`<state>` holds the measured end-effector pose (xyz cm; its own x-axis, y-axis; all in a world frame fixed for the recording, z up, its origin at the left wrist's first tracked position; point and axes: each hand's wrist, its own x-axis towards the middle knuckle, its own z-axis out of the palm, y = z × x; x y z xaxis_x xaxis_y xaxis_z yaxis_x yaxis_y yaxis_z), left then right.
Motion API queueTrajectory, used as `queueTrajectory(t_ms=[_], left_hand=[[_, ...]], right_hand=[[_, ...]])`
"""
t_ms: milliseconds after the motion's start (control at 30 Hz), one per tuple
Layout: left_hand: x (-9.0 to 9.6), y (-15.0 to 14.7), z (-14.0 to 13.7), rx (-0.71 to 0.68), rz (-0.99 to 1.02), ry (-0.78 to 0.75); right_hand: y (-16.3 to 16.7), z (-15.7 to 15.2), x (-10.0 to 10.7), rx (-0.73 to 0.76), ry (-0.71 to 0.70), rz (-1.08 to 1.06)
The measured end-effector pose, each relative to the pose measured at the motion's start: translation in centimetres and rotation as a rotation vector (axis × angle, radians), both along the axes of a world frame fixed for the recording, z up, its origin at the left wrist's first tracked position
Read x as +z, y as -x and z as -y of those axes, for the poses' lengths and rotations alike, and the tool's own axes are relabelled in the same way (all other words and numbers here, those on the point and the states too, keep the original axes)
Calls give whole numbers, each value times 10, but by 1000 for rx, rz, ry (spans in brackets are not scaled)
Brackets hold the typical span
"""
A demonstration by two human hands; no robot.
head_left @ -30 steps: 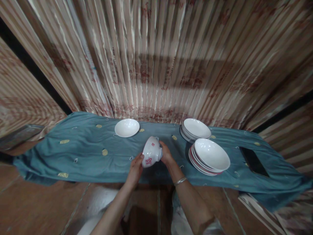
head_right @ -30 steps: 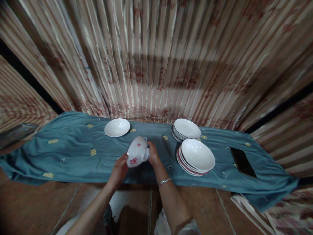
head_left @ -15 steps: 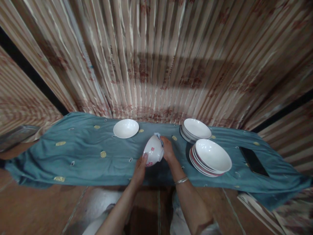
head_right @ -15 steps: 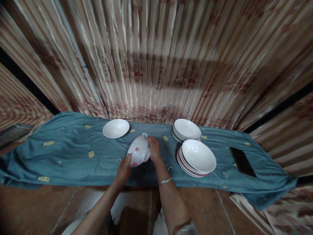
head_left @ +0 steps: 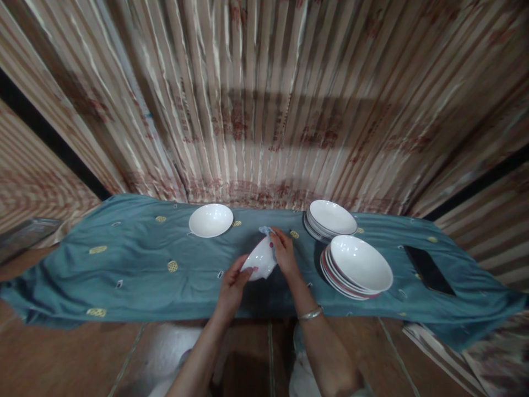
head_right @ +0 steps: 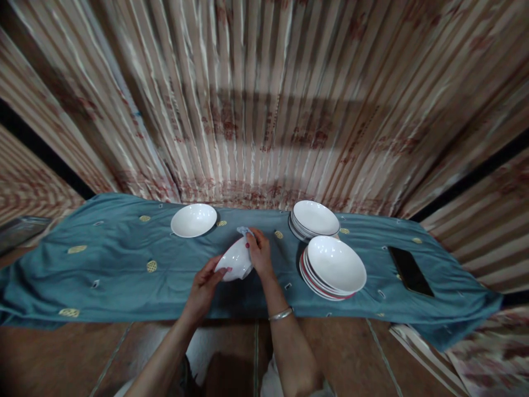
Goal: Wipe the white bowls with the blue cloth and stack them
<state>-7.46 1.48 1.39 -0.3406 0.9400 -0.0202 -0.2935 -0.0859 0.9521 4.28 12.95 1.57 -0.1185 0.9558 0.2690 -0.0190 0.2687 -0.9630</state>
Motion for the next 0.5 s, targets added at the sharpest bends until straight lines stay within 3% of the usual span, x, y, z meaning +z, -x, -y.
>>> queueTrajectory(t_ms=[133, 333, 433, 500], left_hand=[[-5, 0, 1, 46, 19, 41], [-13, 5, 3, 71, 94, 86], [-15, 5, 4, 33, 130, 81], [-15, 4, 4, 49, 174, 93]], right_hand=[[8, 11, 5, -24, -228, 130], [22, 43, 22, 58, -574, 510], [23, 50, 26, 118, -637, 591], [21, 45, 25, 135, -580, 558]])
